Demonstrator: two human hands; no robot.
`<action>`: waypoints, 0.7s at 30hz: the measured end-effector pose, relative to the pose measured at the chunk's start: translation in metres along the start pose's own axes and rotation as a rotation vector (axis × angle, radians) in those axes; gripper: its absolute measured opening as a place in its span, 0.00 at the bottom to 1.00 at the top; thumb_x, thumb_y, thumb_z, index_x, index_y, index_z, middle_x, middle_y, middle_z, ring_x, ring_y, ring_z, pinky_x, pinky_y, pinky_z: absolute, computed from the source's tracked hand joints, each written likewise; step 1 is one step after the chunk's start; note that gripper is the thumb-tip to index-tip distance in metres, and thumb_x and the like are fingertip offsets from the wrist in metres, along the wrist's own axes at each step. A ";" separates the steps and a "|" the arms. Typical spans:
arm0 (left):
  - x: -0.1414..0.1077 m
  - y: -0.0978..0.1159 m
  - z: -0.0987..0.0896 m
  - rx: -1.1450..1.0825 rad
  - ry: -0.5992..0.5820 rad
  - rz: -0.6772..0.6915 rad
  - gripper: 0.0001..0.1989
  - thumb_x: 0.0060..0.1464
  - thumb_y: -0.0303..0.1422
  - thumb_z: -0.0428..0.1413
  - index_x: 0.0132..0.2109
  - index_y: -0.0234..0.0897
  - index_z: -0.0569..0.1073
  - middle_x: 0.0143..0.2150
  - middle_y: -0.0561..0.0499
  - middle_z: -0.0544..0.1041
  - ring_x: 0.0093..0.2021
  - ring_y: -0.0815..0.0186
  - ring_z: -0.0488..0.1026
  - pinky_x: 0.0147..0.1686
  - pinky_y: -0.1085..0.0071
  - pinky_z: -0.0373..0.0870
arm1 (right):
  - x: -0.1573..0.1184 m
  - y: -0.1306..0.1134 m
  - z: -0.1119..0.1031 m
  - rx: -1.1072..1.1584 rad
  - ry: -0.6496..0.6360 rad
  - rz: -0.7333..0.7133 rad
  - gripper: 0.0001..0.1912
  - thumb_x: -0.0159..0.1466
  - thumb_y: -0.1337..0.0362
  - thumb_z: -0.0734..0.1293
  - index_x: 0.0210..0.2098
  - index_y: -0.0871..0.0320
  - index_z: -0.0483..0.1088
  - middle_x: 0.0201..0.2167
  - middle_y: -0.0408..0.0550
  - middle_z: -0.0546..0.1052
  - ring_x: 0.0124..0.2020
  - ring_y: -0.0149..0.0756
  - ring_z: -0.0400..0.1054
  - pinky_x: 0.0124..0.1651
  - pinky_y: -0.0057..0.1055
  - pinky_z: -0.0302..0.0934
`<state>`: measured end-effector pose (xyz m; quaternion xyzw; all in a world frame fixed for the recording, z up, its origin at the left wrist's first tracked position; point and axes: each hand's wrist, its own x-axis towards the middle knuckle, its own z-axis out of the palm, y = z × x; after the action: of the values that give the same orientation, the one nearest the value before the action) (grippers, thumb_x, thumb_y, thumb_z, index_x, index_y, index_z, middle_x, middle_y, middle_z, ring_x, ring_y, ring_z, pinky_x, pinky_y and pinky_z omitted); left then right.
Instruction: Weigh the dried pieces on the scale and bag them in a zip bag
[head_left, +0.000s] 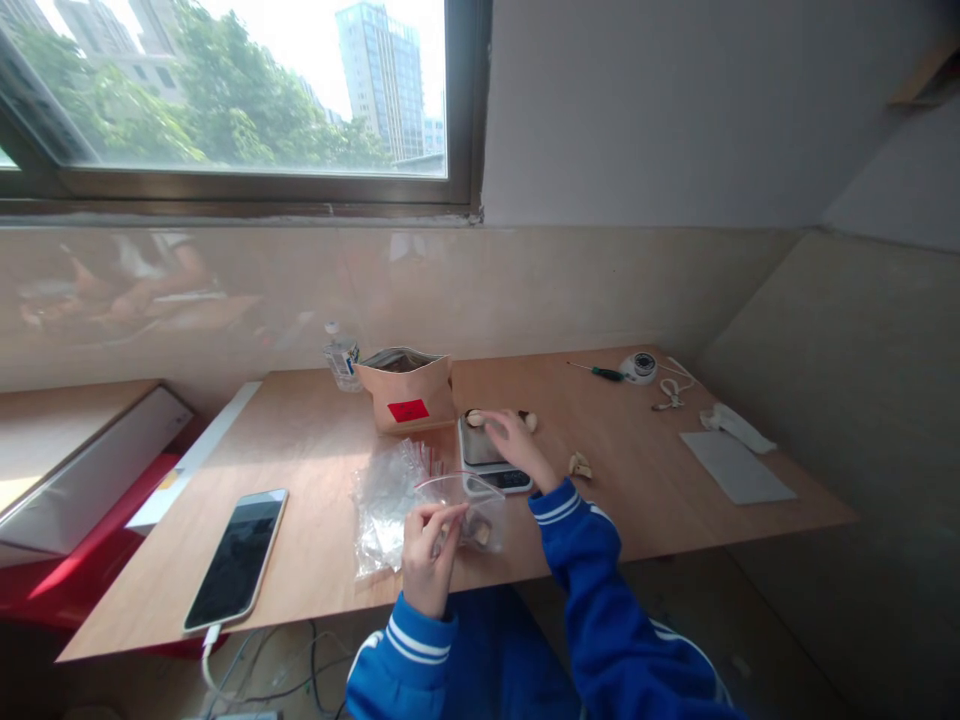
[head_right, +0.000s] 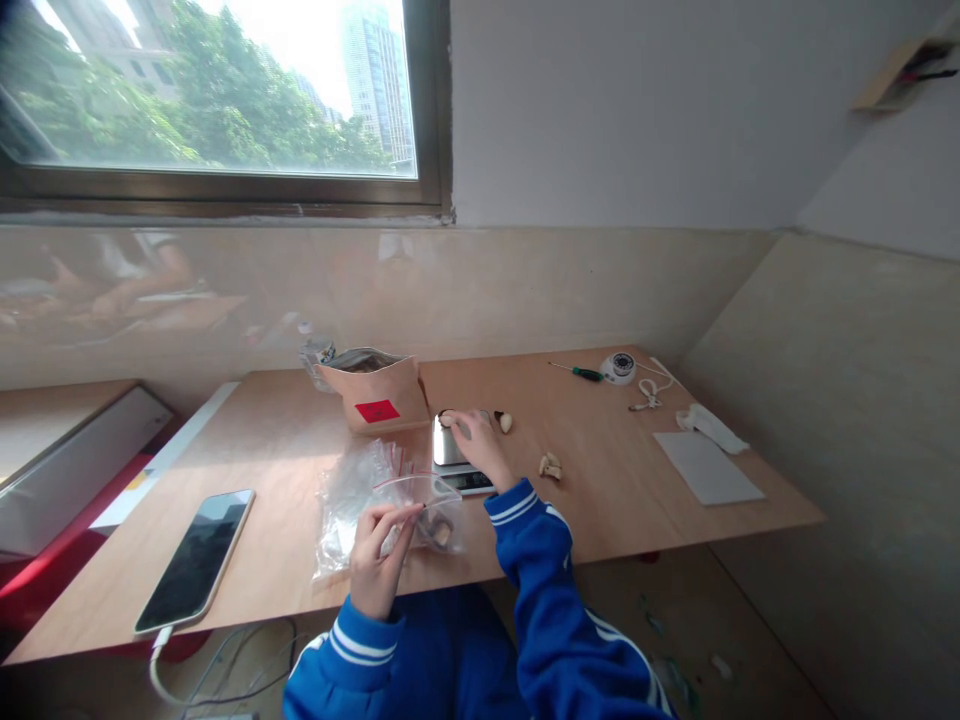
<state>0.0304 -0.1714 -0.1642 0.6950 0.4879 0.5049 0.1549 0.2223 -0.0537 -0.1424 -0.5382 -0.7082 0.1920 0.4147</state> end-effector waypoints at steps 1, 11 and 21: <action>0.000 0.001 0.000 0.001 -0.004 -0.002 0.09 0.56 0.32 0.53 0.41 0.42 0.77 0.35 0.49 0.68 0.37 0.66 0.68 0.39 0.70 0.68 | 0.005 0.008 0.009 -0.058 0.007 -0.017 0.17 0.63 0.67 0.59 0.50 0.57 0.68 0.48 0.52 0.71 0.51 0.39 0.63 0.52 0.37 0.58; 0.000 0.002 -0.008 0.007 0.025 0.003 0.09 0.56 0.33 0.52 0.41 0.42 0.76 0.35 0.49 0.69 0.37 0.65 0.68 0.39 0.68 0.69 | 0.004 0.032 0.033 -0.118 0.041 0.067 0.08 0.59 0.66 0.64 0.38 0.58 0.73 0.39 0.53 0.72 0.45 0.42 0.65 0.49 0.41 0.59; 0.007 -0.002 -0.004 0.003 0.049 0.035 0.09 0.55 0.32 0.53 0.41 0.41 0.77 0.34 0.50 0.69 0.36 0.67 0.68 0.38 0.69 0.69 | -0.047 -0.037 -0.045 0.575 0.754 0.283 0.21 0.60 0.52 0.63 0.46 0.61 0.66 0.44 0.55 0.73 0.42 0.38 0.69 0.42 0.36 0.66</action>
<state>0.0258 -0.1658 -0.1601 0.6911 0.4800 0.5236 0.1334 0.2392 -0.1174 -0.1076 -0.5251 -0.3472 0.2261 0.7434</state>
